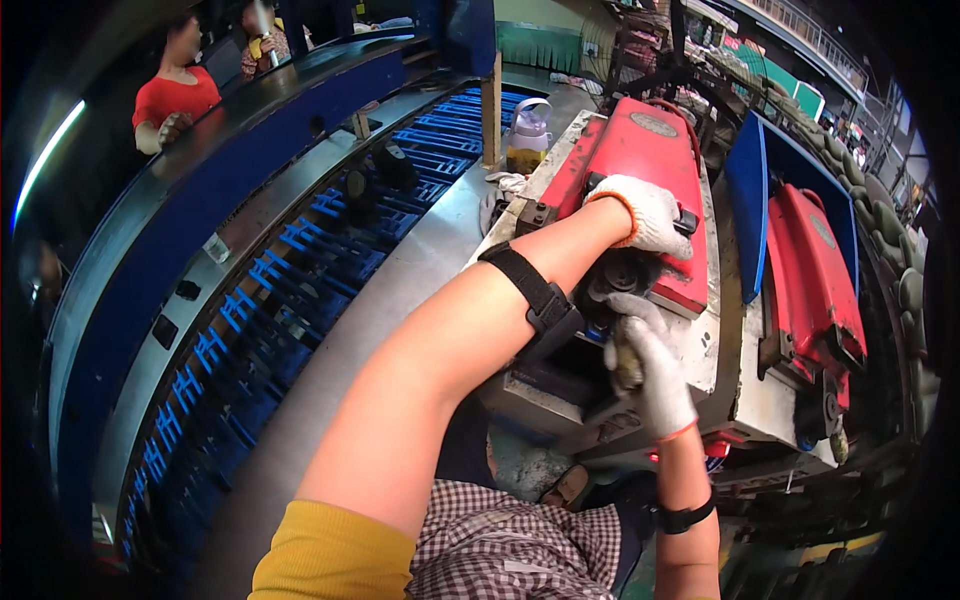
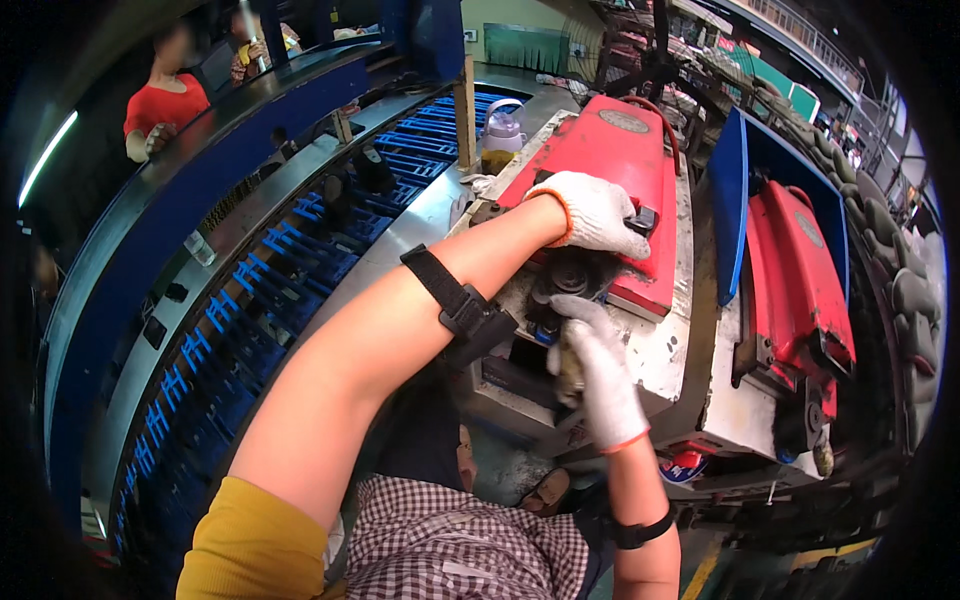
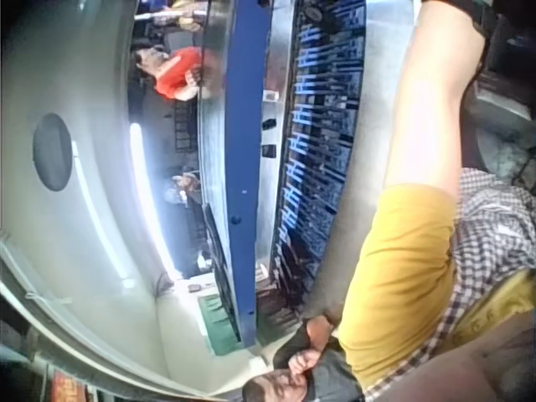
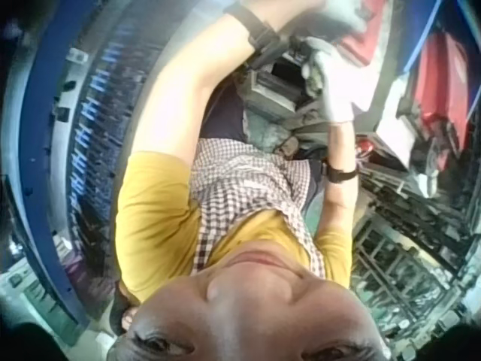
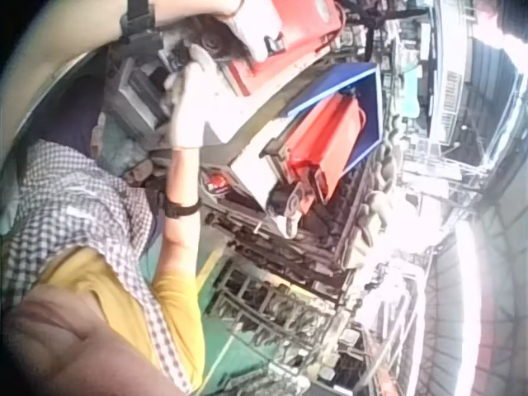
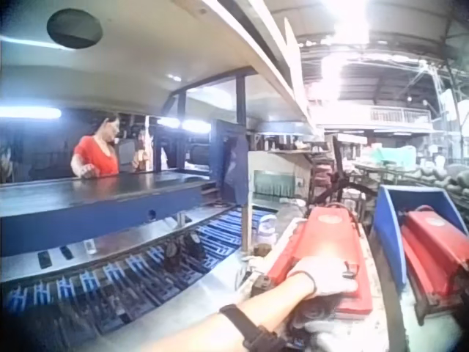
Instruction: The recorder is operating a machine to press soles onto shoes and placing finished items on a conveyor.
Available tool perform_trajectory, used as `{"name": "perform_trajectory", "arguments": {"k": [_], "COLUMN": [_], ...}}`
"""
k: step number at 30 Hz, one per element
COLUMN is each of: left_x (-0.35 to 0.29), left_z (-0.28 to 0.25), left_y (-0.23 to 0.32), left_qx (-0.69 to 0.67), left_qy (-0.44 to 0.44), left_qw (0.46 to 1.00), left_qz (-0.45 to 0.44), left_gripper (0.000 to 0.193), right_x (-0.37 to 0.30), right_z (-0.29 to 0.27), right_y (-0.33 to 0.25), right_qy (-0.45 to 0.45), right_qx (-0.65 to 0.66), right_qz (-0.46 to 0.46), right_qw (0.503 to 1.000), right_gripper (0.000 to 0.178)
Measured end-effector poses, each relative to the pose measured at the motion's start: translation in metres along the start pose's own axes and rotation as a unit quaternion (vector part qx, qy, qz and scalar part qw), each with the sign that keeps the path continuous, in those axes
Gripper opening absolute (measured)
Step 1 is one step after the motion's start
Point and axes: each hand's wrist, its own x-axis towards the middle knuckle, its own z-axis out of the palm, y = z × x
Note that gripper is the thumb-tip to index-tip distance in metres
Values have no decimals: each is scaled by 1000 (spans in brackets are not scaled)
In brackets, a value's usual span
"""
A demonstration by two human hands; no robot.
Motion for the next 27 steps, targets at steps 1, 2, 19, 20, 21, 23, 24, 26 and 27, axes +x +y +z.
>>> {"name": "perform_trajectory", "arguments": {"k": [1,2,19,20,21,23,24,26,27], "left_x": [2,3,14,10,-1,6,1,10,13], "left_z": [-1,-3,-79,-91,-103,-106,-114,-109,-106], "left_y": [0,-4,2,5,10,-7,-4,-12,-14], "left_qx": [-2,2,58,56,56,62,76,128,116], "left_qy": [-11,-15,130,141,203,384,378,491,484], "left_qw": [1000,1000,988,988,974,902,901,839,844], "left_qz": [4,5,53,36,79,188,198,196,200], "left_gripper": [71,71,48,51,46,45,49,54,58], "right_x": [-4,-6,5,11,21,52,70,112,135], "right_z": [24,38,-6,-13,-20,-35,-47,-58,-65], "right_y": [7,12,-13,-17,-23,-36,-43,-49,-51], "right_qy": [64,70,138,157,172,167,142,137,143], "right_qx": [18,-10,-395,-410,-369,-456,-505,-573,-576], "right_qz": [-25,-24,-340,-357,-362,-354,-292,-173,-173], "right_qw": [997,997,842,825,838,800,799,790,786], "right_gripper": [43,49,23,21,20,21,30,53,53]}}
